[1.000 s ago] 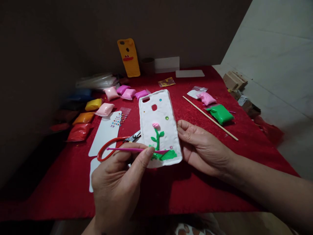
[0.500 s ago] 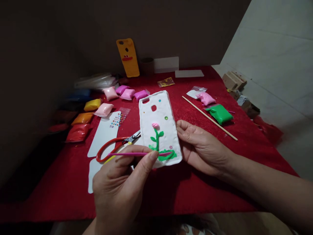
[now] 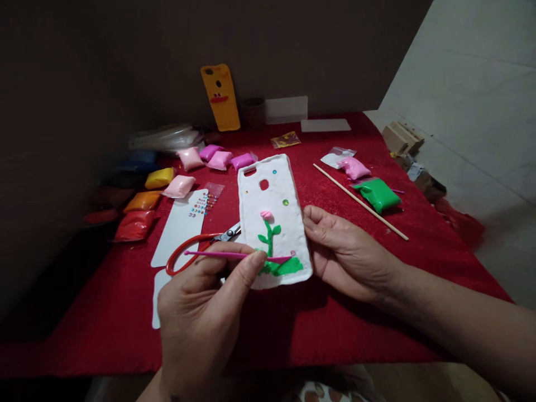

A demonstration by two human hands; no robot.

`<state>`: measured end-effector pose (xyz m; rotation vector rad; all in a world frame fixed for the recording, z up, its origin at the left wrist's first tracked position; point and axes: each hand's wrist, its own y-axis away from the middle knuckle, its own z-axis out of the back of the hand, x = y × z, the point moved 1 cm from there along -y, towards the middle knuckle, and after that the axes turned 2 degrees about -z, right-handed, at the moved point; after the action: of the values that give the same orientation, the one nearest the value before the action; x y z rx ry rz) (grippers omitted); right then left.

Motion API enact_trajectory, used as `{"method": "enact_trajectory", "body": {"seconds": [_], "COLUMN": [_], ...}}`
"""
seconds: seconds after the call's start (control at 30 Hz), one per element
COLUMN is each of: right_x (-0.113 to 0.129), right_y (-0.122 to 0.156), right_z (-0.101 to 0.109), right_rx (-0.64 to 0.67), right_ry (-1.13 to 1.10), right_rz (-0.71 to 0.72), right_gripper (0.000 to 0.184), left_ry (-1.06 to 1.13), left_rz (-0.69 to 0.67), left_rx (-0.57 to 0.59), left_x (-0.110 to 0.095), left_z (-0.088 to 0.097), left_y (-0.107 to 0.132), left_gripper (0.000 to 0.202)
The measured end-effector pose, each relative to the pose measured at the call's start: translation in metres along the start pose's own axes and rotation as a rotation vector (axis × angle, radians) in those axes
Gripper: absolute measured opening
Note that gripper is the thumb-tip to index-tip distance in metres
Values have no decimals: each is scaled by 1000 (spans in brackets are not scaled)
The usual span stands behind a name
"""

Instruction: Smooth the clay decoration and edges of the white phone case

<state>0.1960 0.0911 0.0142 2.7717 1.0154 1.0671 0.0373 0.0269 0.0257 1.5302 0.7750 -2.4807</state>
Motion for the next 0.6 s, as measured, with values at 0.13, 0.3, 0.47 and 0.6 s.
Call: {"method": "enact_trajectory", "body": {"seconds": [0.13,0.3,0.47,0.6], "right_x": [0,0,1,0], "right_y": [0,0,-1,-1], "right_z": [0,2,2,3], "right_rx": [7,-10,-7,-13], "right_ry": [-16,9,15,1], "right_rz": [3,6,16,25], "right_gripper": [9,6,9,10], "left_ry": [13,15,17,-106], "left_rz": [53,69,30,-124], "left_rx": [-2,-1,-16,-11], "left_x": [0,1,0,-5], "left_z": [1,2,3,3], "left_y": [-3,-4,-1,5], "left_gripper": [8,7,12,14]}}
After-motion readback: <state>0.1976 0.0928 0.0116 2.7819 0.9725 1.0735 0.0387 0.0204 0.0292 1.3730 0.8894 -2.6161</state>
